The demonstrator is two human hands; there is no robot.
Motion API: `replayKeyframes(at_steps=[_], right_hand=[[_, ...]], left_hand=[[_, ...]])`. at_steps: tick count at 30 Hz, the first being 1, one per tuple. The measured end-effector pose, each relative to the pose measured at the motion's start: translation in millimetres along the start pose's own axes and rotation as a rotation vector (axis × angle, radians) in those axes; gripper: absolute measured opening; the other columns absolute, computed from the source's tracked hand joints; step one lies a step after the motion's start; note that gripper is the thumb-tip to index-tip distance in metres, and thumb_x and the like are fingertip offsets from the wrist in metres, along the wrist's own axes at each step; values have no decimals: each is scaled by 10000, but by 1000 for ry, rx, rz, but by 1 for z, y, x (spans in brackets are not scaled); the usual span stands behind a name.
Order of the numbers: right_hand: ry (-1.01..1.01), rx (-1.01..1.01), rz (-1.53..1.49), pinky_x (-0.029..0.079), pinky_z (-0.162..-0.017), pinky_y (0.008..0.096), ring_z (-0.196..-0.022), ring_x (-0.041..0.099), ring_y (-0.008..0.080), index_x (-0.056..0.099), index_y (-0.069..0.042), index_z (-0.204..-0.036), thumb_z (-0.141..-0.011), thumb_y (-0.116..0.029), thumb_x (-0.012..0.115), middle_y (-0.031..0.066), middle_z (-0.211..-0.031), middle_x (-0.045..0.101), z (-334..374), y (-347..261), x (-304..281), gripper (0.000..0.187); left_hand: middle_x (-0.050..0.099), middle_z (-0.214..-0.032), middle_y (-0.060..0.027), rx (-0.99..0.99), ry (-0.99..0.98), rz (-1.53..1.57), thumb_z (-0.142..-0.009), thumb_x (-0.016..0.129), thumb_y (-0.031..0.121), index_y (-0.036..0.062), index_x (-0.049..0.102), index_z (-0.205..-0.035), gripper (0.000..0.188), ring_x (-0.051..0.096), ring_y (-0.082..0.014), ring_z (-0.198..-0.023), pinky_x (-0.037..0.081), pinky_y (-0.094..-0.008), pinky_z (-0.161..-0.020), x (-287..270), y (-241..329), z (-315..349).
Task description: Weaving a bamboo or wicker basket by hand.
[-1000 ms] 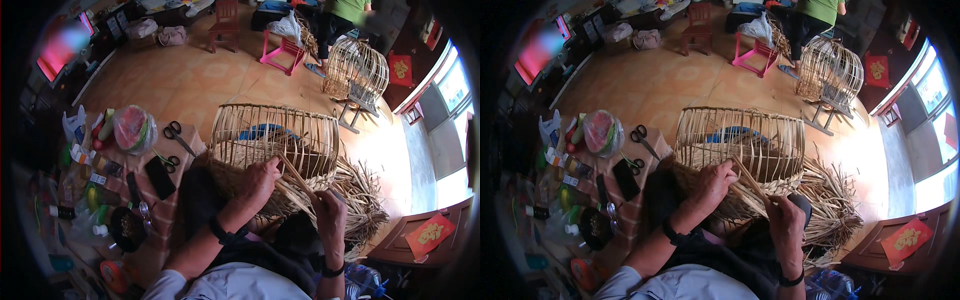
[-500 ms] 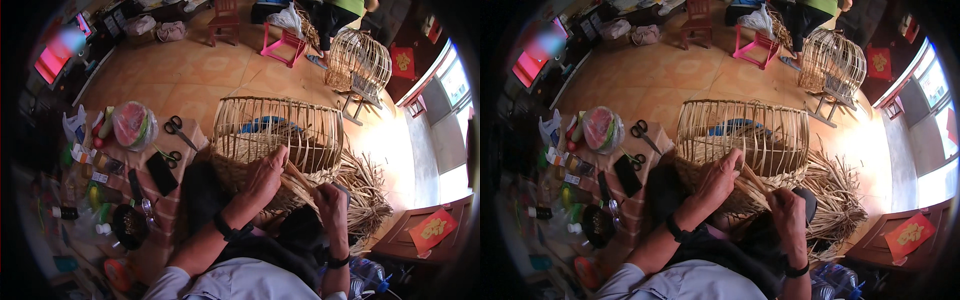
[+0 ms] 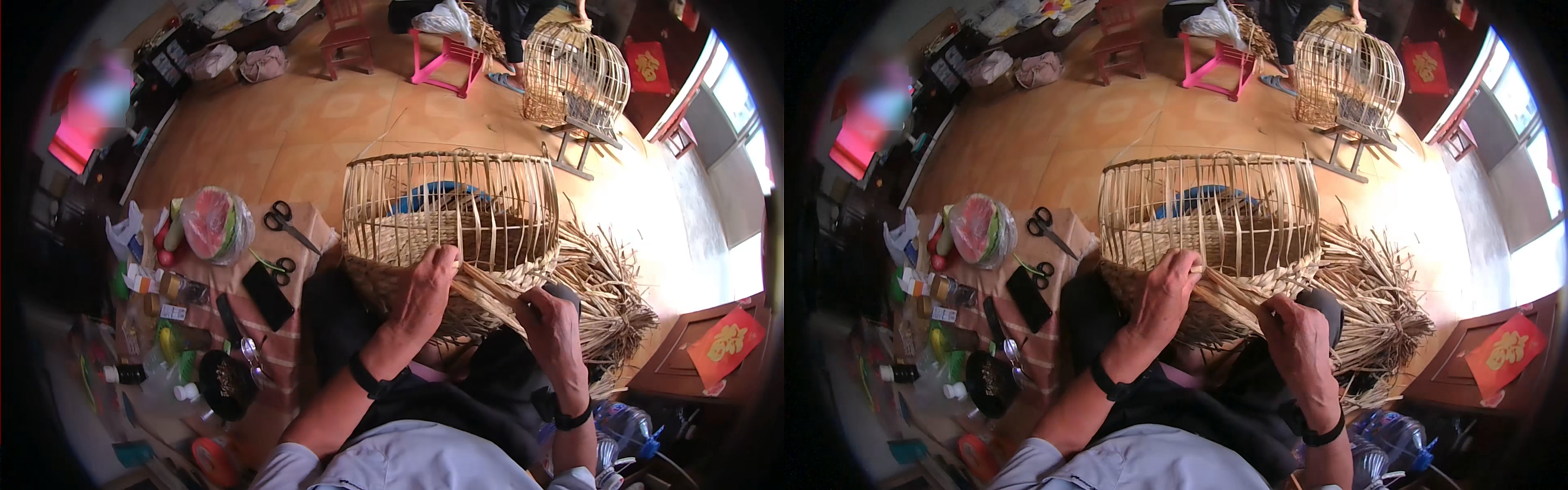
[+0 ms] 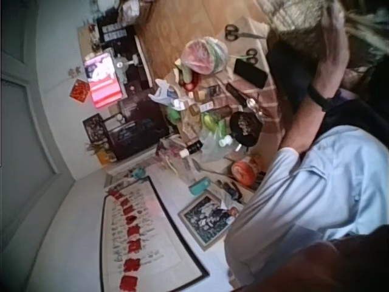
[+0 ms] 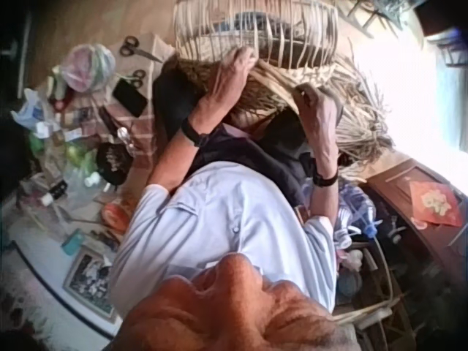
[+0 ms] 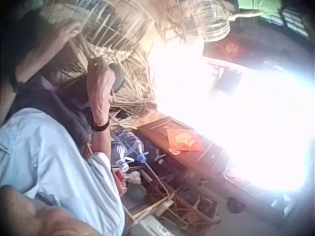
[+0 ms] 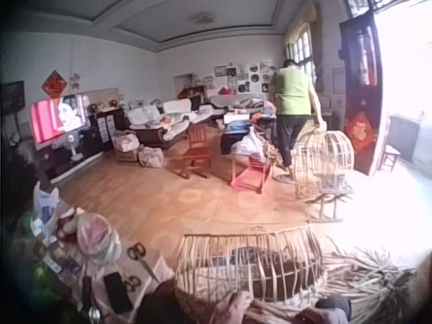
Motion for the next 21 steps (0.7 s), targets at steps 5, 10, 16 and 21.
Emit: replayKeyframes(at_steps=[5, 10, 16, 21], right_hand=[[82, -150, 120, 496, -637, 423, -729, 650, 372, 660, -20, -855, -880, -155, 700, 168, -765, 660, -5, 8, -4, 144], [188, -239, 193, 486, -725, 444, -845, 600, 359, 624, -33, -872, -863, -159, 702, 138, -834, 598, -15, 24, 6, 148], [90, -319, 170, 461, -818, 461, -930, 570, 359, 556, -30, -957, -828, -158, 721, 138, -953, 580, -16, 28, 18, 245], [95, -374, 338, 485, -702, 440, -806, 602, 338, 513, -33, -965, -818, -64, 609, 131, -837, 551, -11, 35, 10, 179]], left_hand=[[572, -1001, -167, -3, -92, -29, -867, 626, -78, 6, 579, -969, 140, 629, -365, -854, 515, -425, -724, -5, 5, 3], [581, -1030, -188, 277, -106, -255, -918, 531, -21, 5, 552, -1047, 133, 607, -396, -876, 482, -458, -832, -6, 17, 4], [634, -930, -181, 167, -306, -401, -928, 528, 19, 48, 545, -1043, 119, 610, -384, -874, 434, -458, -866, -3, 16, -4], [661, -887, -156, 77, -300, -174, -936, 581, 43, 61, 553, -1055, 124, 624, -381, -863, 467, -452, -811, -3, -2, -13]])
Point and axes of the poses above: each hand's wrist, its own z-axis away from the middle knuckle, its own x-axis out of the palm, y = z × x, the point moved 4 cm from there along -z, towards the middle knuckle
